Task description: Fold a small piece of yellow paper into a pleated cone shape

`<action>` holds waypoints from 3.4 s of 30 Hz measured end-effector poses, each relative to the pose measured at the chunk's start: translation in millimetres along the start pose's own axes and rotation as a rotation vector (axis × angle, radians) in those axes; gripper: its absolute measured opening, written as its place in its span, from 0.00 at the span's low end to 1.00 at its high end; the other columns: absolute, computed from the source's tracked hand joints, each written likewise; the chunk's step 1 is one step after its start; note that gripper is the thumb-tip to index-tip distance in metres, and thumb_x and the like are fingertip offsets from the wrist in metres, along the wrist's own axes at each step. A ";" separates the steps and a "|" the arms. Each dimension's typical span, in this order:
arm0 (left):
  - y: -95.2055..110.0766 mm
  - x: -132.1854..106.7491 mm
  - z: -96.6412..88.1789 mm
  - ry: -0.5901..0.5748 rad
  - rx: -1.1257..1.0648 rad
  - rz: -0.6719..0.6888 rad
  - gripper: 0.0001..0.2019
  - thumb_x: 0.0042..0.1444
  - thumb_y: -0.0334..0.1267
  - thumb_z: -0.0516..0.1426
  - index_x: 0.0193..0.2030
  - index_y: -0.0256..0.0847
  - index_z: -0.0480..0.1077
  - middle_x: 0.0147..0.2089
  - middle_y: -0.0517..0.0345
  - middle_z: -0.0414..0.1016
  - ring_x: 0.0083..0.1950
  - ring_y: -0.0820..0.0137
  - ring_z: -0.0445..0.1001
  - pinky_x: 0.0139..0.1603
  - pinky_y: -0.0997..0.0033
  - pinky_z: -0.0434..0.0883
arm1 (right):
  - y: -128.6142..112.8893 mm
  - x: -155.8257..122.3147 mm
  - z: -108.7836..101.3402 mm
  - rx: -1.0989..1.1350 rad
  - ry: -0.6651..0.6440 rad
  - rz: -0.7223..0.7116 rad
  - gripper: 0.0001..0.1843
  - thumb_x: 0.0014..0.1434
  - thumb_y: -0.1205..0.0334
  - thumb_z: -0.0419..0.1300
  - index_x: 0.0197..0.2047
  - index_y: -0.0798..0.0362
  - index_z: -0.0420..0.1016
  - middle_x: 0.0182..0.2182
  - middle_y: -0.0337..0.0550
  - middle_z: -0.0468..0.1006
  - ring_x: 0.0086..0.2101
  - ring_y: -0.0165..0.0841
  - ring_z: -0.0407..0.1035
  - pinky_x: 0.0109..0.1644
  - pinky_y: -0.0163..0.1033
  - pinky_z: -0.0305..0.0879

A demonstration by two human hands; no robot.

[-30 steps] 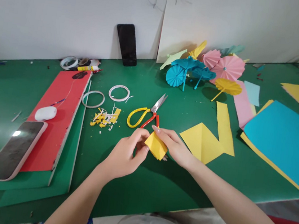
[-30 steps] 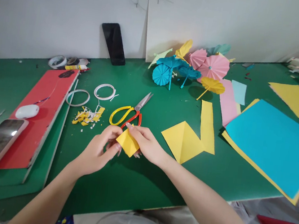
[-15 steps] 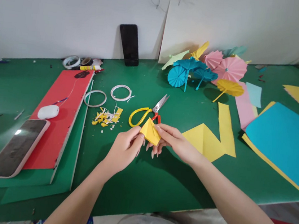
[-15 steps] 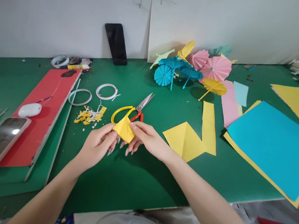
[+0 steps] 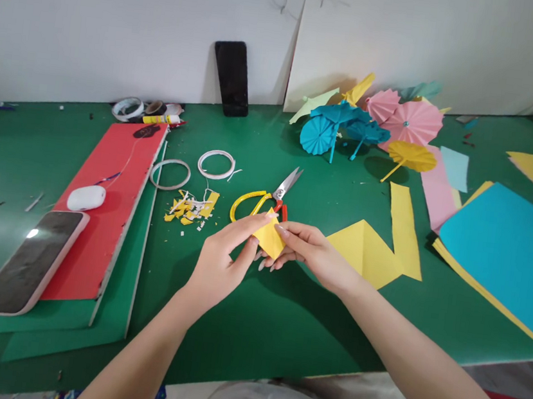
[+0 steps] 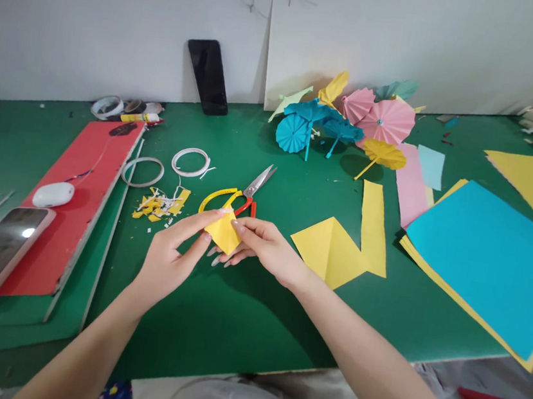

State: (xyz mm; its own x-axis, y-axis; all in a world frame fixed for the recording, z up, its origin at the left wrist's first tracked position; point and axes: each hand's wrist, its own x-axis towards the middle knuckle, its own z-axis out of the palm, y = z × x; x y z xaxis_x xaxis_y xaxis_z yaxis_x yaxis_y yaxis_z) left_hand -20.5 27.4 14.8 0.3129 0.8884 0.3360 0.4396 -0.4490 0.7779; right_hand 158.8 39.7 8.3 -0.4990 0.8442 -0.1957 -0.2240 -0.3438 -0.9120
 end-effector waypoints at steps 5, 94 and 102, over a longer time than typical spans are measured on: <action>2.4 1.6 -0.9 0.050 -0.084 -0.108 0.15 0.56 0.28 0.54 0.48 0.43 0.74 0.49 0.57 0.78 0.48 0.71 0.76 0.46 0.77 0.73 | -0.6 -0.8 -1.0 0.019 -0.010 0.014 0.14 0.62 0.55 0.56 0.41 0.58 0.73 0.32 0.45 0.80 0.29 0.28 0.76 0.34 0.31 0.73; 1.5 5.7 2.6 -0.114 -0.073 -0.191 0.15 0.60 0.38 0.52 0.23 0.39 0.59 0.23 0.65 0.57 0.26 0.76 0.59 0.28 0.75 0.60 | 6.4 -5.5 11.1 -0.339 -0.179 0.123 0.21 0.58 0.46 0.57 0.31 0.58 0.73 0.27 0.42 0.77 0.25 0.27 0.71 0.31 0.33 0.70; -6.2 8.3 2.5 -0.169 -0.116 -0.276 0.17 0.61 0.44 0.50 0.23 0.39 0.61 0.20 0.65 0.60 0.21 0.77 0.59 0.22 0.77 0.58 | 2.9 -4.7 10.3 -0.338 -0.079 0.069 0.24 0.59 0.43 0.54 0.29 0.58 0.71 0.24 0.44 0.77 0.24 0.28 0.71 0.30 0.32 0.69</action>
State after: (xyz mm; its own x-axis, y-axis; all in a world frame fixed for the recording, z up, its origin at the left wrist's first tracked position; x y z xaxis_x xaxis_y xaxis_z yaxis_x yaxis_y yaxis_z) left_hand -18.5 37.3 11.3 0.3349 0.9421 0.0186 0.4319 -0.1711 0.8855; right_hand 151.8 30.5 10.4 -0.5695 0.7848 -0.2445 0.0956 -0.2322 -0.9680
